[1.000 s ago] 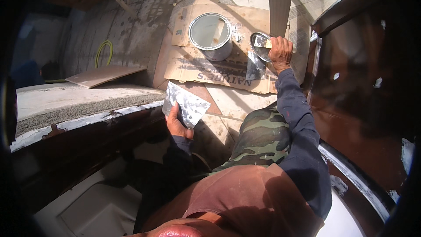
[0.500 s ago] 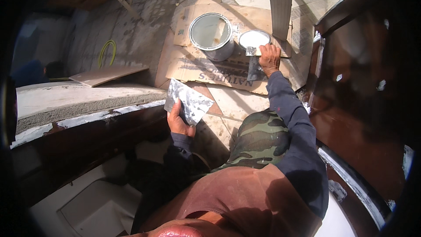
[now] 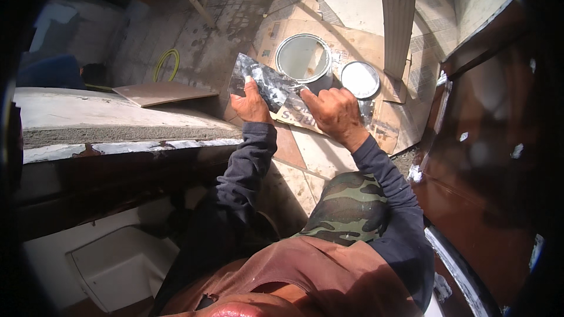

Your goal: The person scoops white plaster from a bucket using a small trowel and applies it to the edge of a curved wall or ceiling. They repeatedly smooth the plaster along the edge with the trowel, working along the length of the surface.

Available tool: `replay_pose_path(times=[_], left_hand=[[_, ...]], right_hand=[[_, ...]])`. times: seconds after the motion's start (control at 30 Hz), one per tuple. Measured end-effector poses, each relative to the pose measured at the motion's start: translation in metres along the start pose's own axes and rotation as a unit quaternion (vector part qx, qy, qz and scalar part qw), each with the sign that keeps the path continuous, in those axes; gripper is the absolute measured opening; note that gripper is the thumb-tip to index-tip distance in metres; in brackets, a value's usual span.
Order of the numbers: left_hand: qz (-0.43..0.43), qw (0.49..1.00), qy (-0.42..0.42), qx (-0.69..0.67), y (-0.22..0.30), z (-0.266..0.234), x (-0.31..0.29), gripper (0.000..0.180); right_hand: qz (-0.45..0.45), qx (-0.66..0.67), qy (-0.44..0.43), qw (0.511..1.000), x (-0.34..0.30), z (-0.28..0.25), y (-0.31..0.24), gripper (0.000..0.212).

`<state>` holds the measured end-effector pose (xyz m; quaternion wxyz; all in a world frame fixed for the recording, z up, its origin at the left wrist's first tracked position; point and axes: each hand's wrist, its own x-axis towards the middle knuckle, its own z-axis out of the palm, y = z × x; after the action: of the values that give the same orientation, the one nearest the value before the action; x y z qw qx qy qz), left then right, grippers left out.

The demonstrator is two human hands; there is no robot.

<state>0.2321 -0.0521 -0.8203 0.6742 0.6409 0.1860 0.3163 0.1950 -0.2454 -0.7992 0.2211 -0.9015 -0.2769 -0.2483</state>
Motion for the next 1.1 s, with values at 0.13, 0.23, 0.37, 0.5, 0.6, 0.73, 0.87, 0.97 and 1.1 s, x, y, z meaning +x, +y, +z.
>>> replay_pose_path(times=[0.13,0.23,0.37,0.5,0.6,0.73,0.87,0.97,1.1], left_hand=[[0.024,0.999,-0.042,-0.018,0.005,0.012,-0.009,0.014],[0.036,0.997,-0.066,0.004,0.004,0.013,-0.011,0.013],[-0.078,0.984,-0.158,-0.013,-0.006,0.013,-0.009,0.015],[-0.038,0.993,-0.029,0.112,-0.011,-0.004,-0.022,0.028],[-0.014,0.995,-0.008,0.097,-0.017,0.008,-0.008,0.029],[0.03,0.999,-0.019,-0.024,-0.027,0.042,-0.008,0.027],[0.02,0.999,-0.033,-0.006,-0.036,0.046,-0.013,0.028],[0.032,0.998,-0.054,-0.005,-0.038,0.041,-0.01,0.038],[-0.014,0.997,-0.07,-0.041,-0.035,0.034,-0.017,0.029]], right_hand=[[0.01,0.004,-0.032,0.999,0.012,0.007,0.0,0.029],[0.014,0.043,-0.049,0.998,0.016,0.019,0.017,0.028],[0.026,0.015,-0.036,0.999,0.03,0.051,0.042,0.026],[0.227,0.125,-0.07,0.963,0.024,0.08,0.039,0.017],[0.316,0.336,0.057,0.886,0.028,0.085,0.065,0.037],[0.533,0.698,-0.038,0.478,0.022,0.082,0.078,0.033],[0.552,0.731,-0.096,0.389,0.012,0.076,0.066,0.031],[0.534,0.765,-0.105,0.344,0.005,0.069,0.056,0.03],[0.562,0.785,0.017,0.262,0.008,0.073,0.047,0.03]])
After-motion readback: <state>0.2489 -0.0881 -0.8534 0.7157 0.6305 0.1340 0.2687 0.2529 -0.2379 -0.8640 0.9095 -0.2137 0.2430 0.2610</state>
